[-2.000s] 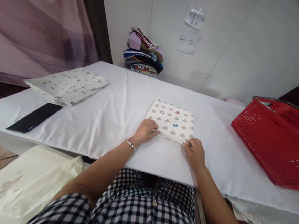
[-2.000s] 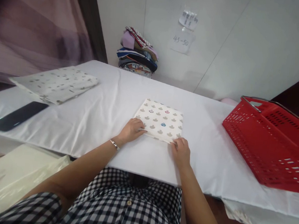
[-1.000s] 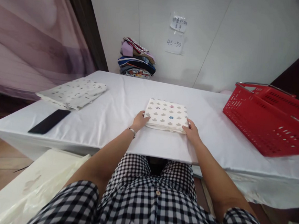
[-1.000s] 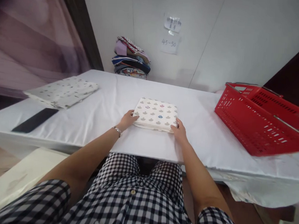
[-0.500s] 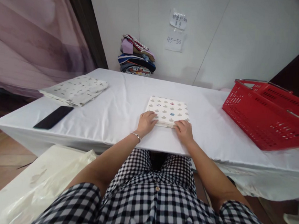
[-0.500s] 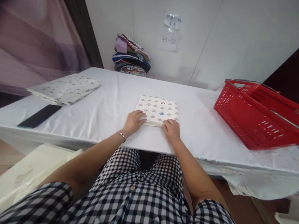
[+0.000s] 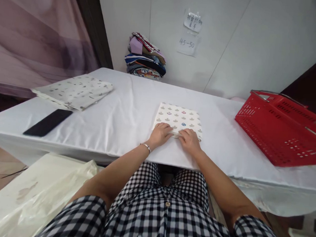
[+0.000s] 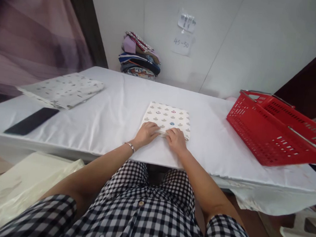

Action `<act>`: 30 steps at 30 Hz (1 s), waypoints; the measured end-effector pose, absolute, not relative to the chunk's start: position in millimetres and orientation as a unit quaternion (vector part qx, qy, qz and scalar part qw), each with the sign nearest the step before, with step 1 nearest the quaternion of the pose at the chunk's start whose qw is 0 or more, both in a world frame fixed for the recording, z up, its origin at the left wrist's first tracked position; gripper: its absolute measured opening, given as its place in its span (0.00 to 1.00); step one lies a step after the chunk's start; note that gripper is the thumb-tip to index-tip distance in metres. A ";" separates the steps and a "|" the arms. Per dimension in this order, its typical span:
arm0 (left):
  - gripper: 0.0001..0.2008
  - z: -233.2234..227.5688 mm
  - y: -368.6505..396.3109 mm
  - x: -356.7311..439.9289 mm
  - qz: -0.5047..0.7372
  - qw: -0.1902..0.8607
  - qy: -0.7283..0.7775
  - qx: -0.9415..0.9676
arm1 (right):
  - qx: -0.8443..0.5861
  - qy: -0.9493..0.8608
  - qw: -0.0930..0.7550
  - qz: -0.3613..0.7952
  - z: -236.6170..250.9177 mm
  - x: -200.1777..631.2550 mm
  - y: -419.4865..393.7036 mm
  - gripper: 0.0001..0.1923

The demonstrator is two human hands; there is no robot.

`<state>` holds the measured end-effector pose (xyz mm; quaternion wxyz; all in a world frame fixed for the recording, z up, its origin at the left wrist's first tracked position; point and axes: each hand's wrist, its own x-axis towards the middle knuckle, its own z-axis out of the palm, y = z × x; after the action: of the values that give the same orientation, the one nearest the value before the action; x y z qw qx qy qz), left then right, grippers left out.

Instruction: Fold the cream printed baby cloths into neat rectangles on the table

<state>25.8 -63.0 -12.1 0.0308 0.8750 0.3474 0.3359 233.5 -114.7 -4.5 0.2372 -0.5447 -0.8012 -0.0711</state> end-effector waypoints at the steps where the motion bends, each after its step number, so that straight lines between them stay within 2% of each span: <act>1: 0.09 -11.5 -62.6 28.3 0.326 0.027 0.347 0.879 | -0.545 -0.801 0.239 -0.069 -5.0 231.2 -113.3 0.10; 8: 0.06 -7.6 -62.8 28.0 0.281 0.032 0.358 0.890 | -0.548 -0.792 0.262 -0.052 -12.7 229.2 -111.8 0.10; 18: 0.10 -1.0 -54.9 3.1 0.305 0.090 0.384 0.867 | -0.522 -0.795 0.308 -0.029 -8.8 243.8 -122.2 0.12; 22: 0.11 0.0 -41.2 -15.3 0.352 0.167 0.481 0.786 | -0.541 -0.773 0.331 -0.019 -5.7 267.9 -130.4 0.12; 25: 0.12 3.6 -27.8 -19.3 0.346 0.282 0.604 0.661 | -0.584 -0.723 0.369 0.010 -4.7 284.1 -129.8 0.13; 28: 0.19 9.8 -11.0 -13.2 0.315 0.361 0.658 0.581 | -0.641 -0.635 0.424 0.069 -7.6 299.2 -113.9 0.11; 30: 0.23 13.0 1.1 -4.8 0.303 0.365 0.664 0.578 | -0.684 -0.558 0.448 0.139 -11.7 307.8 -95.3 0.15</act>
<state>-4.8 1.1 13.0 0.3648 0.5777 0.6644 0.3028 307.8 -95.3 -11.7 0.4479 -0.6843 -0.5583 0.1393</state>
